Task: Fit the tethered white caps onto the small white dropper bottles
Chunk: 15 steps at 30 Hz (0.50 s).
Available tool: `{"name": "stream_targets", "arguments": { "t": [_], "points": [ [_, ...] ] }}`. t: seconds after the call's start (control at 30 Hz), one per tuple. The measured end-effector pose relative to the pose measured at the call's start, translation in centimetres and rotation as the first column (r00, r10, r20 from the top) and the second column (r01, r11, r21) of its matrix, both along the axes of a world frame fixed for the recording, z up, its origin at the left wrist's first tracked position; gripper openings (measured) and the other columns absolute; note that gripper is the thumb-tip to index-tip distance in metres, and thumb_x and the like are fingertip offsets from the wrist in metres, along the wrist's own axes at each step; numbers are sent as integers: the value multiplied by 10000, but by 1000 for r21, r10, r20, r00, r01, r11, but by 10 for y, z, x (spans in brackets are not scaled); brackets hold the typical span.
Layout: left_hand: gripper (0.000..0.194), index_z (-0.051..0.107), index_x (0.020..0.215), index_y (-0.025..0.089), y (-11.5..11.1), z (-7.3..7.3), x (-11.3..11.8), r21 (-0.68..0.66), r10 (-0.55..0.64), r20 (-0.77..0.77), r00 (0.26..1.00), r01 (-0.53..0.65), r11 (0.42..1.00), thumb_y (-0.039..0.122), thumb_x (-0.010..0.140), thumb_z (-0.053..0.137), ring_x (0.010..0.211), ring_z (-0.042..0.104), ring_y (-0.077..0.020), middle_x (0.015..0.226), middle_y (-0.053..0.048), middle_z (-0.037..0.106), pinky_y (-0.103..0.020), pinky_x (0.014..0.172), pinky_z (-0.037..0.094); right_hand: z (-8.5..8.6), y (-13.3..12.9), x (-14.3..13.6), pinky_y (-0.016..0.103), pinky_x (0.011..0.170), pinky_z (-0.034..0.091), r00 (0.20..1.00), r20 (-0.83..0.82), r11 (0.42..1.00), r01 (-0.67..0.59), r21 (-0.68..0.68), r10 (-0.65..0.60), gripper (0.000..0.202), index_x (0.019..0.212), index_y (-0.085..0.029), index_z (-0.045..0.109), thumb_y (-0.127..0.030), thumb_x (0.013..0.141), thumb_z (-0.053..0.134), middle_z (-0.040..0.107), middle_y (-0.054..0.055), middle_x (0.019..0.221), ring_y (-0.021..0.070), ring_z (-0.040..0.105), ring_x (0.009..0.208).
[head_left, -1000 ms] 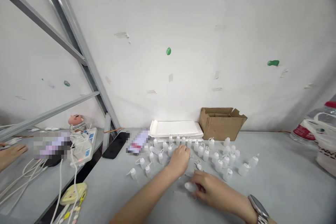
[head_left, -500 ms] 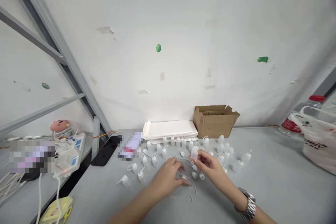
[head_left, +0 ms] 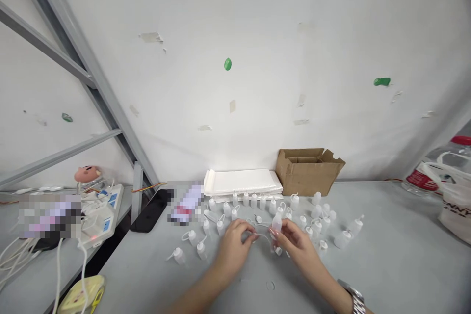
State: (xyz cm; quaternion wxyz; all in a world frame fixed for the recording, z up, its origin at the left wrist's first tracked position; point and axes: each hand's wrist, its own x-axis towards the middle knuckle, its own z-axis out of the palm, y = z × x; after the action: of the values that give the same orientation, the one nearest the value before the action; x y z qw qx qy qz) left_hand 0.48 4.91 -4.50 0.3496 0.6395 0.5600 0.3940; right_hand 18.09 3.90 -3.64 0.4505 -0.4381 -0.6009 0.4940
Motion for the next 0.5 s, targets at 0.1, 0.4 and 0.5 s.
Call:
{"name": "stream_targets", "arguments": {
  "t": [0.1, 0.4, 0.5],
  "points": [
    [78, 661, 654, 193, 2, 0, 1, -112, 84, 198, 977, -63, 992, 270, 655, 670, 758, 599, -214, 743, -43, 672, -312, 709, 434, -3, -3, -3, 278, 638, 439, 999, -25, 999, -29, -17, 28, 298, 885, -172, 566, -460, 825, 518, 580, 33, 773, 152, 548, 652],
    [312, 620, 746, 159, 6, 1, 0, -241, 186, 483, 856, -74, 968, 442, 626, 676, 767, 684, -256, 775, -103, 728, -301, 596, 500, 0, -8, -7, 274, 615, 435, 987, 152, 996, 44, 71, -55, 327, 939, -175, 632, -453, 820, 507, 575, 25, 736, 158, 515, 637],
    [378, 657, 786, 146, 4, 5, 1, -270, 194, 527, 827, -53, 961, 462, 584, 706, 785, 682, -265, 825, -117, 734, -327, 619, 527, 5, -13, -11, 278, 626, 434, 971, 239, 999, -28, 39, 18, 329, 949, -175, 642, -438, 830, 484, 608, 26, 704, 167, 524, 637]
  ]
}}
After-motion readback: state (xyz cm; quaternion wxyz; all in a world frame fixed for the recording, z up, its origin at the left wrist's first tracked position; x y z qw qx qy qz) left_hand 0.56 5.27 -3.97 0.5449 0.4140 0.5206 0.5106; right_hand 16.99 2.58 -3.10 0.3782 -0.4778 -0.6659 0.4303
